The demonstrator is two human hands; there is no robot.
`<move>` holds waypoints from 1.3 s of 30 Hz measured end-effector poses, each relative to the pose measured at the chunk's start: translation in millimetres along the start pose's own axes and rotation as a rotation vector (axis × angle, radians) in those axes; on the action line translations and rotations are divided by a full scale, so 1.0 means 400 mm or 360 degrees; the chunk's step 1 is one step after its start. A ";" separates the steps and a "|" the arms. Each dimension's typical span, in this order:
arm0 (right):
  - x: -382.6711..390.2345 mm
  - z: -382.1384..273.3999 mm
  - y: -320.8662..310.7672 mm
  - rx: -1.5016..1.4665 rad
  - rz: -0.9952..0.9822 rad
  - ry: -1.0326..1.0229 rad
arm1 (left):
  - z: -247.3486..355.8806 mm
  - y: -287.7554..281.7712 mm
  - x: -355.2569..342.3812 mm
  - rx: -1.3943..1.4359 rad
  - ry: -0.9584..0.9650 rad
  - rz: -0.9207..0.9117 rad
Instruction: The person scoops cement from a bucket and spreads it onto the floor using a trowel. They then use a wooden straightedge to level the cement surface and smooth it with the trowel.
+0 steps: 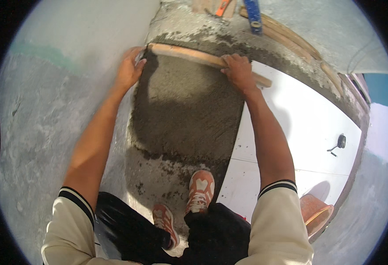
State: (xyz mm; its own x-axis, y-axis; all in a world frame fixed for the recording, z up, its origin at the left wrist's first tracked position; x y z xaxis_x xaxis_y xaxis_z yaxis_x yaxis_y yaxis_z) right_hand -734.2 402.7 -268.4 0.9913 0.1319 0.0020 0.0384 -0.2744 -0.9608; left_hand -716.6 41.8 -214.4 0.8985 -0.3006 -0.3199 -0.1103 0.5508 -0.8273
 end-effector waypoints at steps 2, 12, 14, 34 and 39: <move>0.010 0.040 -0.070 -0.0170 0.0054 0.0072 | -0.045 -0.004 -0.027 -0.0168 0.0109 -0.0078; 0.174 0.271 -0.135 -0.0269 -0.0010 0.0367 | -0.034 0.140 -0.140 -0.0191 0.0273 -0.0670; 0.173 0.236 -0.135 -0.0301 -0.0046 0.0367 | -0.042 0.110 -0.113 -0.0279 0.0307 -0.0607; -0.079 0.292 -0.104 -0.0108 0.0057 0.0292 | -0.147 0.128 -0.230 -0.0285 0.0136 -0.0480; -0.037 0.320 -0.098 0.0043 -0.0058 0.0234 | -0.091 0.154 -0.223 -0.0218 -0.0049 -0.0722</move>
State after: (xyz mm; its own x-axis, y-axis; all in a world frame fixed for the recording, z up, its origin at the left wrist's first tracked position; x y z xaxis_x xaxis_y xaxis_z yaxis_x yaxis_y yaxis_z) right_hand -766.6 533.2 -266.4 0.9971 -0.0003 0.0756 0.0732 -0.2462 -0.9664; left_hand -819.0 74.1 -253.7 0.8810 -0.4625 0.1001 0.2431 0.2608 -0.9343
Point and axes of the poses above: each hand's wrist, its own x-axis away from the middle knuckle, its own y-axis out of the palm, z = x × y, the point moved 10 cm from there along -x, towards the middle knuckle, and after that the axes turned 15 degrees about y, right-handed, at the moved point
